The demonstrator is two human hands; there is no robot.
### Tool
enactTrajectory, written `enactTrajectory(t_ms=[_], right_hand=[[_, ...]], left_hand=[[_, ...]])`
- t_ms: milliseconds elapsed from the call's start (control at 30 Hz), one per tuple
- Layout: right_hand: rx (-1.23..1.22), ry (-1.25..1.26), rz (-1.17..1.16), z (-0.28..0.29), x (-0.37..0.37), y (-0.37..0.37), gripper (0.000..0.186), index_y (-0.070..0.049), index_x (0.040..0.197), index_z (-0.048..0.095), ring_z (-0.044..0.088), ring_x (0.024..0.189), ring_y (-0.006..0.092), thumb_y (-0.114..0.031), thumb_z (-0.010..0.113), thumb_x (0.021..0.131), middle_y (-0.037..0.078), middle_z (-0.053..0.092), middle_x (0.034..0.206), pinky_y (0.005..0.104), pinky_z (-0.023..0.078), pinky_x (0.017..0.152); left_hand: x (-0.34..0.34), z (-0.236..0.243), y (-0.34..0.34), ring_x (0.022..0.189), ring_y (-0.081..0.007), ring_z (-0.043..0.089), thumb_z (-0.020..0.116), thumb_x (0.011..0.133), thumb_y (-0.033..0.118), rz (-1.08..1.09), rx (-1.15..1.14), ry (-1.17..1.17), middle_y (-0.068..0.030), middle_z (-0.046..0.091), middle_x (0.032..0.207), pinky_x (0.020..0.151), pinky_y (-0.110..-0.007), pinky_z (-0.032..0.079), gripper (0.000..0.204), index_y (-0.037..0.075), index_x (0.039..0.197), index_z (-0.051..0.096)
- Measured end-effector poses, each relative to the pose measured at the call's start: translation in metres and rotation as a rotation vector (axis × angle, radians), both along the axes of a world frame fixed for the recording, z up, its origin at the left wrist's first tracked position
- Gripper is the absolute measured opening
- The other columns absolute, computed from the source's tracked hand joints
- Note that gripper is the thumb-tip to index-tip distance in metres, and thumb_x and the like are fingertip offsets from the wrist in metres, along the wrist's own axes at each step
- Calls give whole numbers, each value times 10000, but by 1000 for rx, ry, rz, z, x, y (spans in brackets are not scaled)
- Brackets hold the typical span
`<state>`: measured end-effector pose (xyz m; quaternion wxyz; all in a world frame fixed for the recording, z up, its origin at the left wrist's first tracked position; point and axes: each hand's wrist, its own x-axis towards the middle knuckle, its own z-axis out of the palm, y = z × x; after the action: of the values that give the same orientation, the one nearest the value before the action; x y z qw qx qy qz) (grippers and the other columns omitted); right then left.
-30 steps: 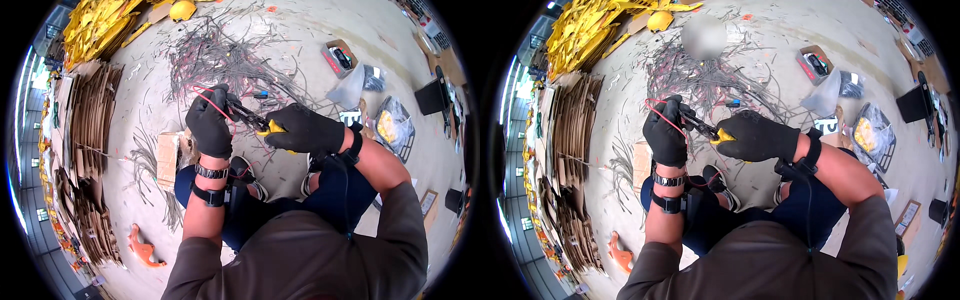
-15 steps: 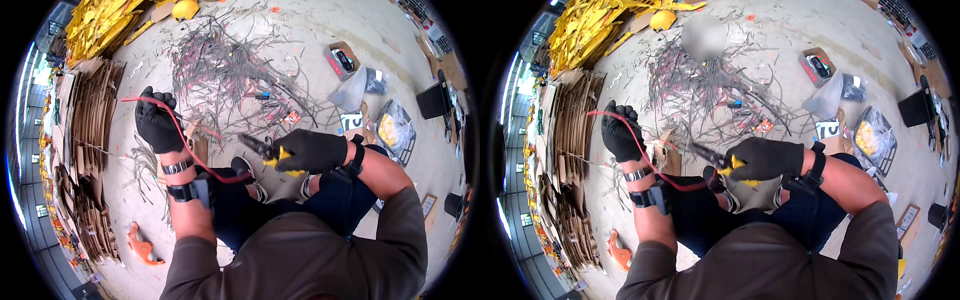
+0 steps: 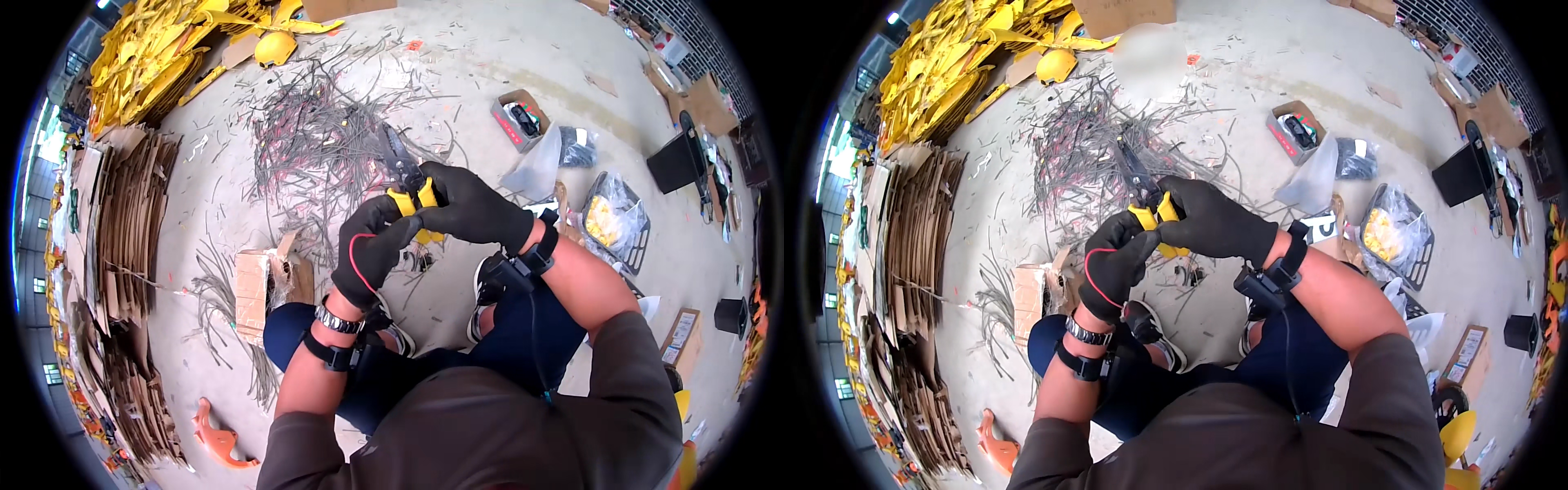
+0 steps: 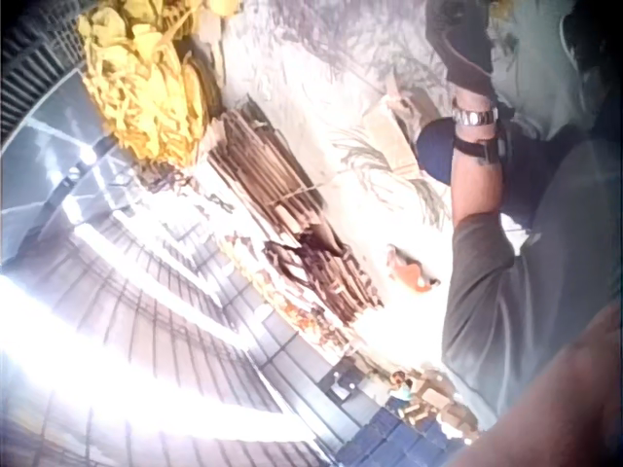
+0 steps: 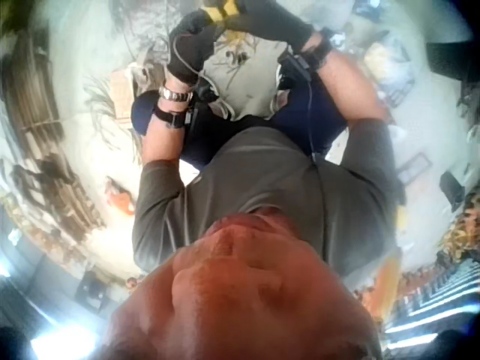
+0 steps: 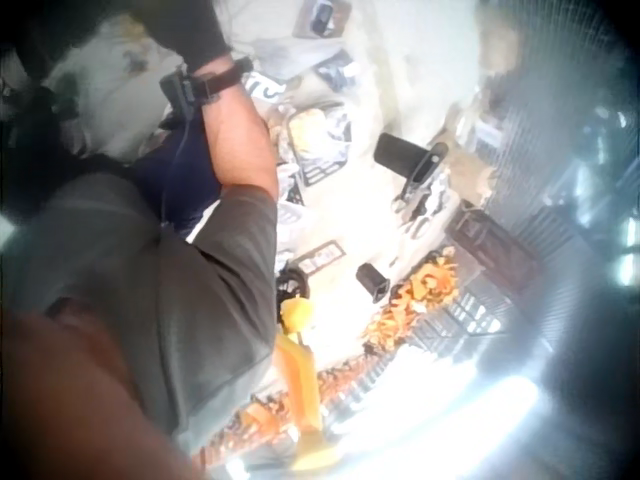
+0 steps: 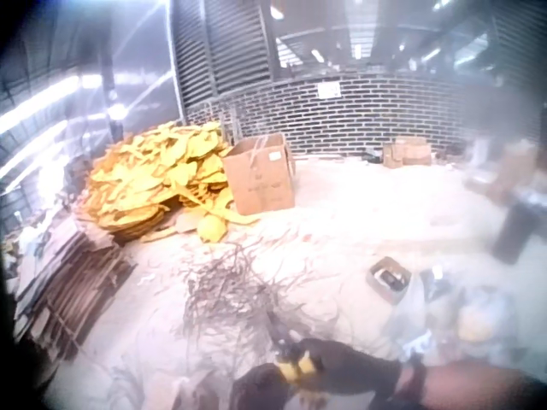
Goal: The person strips insulation from multiple colored wires using a wire stripper and manipulates the exposed wire ends.
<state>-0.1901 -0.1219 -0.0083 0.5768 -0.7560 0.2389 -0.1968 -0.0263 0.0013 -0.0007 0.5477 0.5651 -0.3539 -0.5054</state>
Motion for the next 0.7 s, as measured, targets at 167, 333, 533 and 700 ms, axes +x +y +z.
enactTrajectory(t_ms=[167, 333, 533, 700], right_hand=[[-67, 86, 5, 8, 1, 11, 378, 18, 1125, 541, 601, 805, 222, -208, 671, 852, 158, 627, 910, 382, 493, 752], [-69, 127, 55, 7, 3, 18, 556, 49, 1349, 479, 653, 847, 283, -179, 642, 869, 212, 653, 950, 420, 511, 768], [-185, 298, 134, 19, -5, 12, 671, 80, 1462, 396, 663, 857, 279, -174, 632, 888, 235, 661, 985, 411, 518, 778], [-82, 229, 131, 14, -16, 4, 647, 50, 1453, 439, 636, 858, 232, -181, 658, 890, 180, 647, 999, 374, 516, 782]], left_hand=[[-3, -8, -2, 519, -27, 493, 708, 951, 119, 94, 12, 112, 18, 627, 742, 456, -205, 358, 192, 5, 1104, 690], [4, -23, 1, 666, -94, 622, 714, 942, 138, 8, -85, -288, -60, 711, 827, 583, -281, 493, 219, -21, 1091, 688], [4, -24, 8, 652, -110, 628, 726, 909, 142, -14, -124, -515, -82, 672, 722, 595, -319, 498, 173, 6, 999, 670], [12, -22, 7, 641, -82, 583, 732, 903, 118, -115, -111, -363, -38, 655, 740, 588, -293, 480, 187, 12, 1051, 687]])
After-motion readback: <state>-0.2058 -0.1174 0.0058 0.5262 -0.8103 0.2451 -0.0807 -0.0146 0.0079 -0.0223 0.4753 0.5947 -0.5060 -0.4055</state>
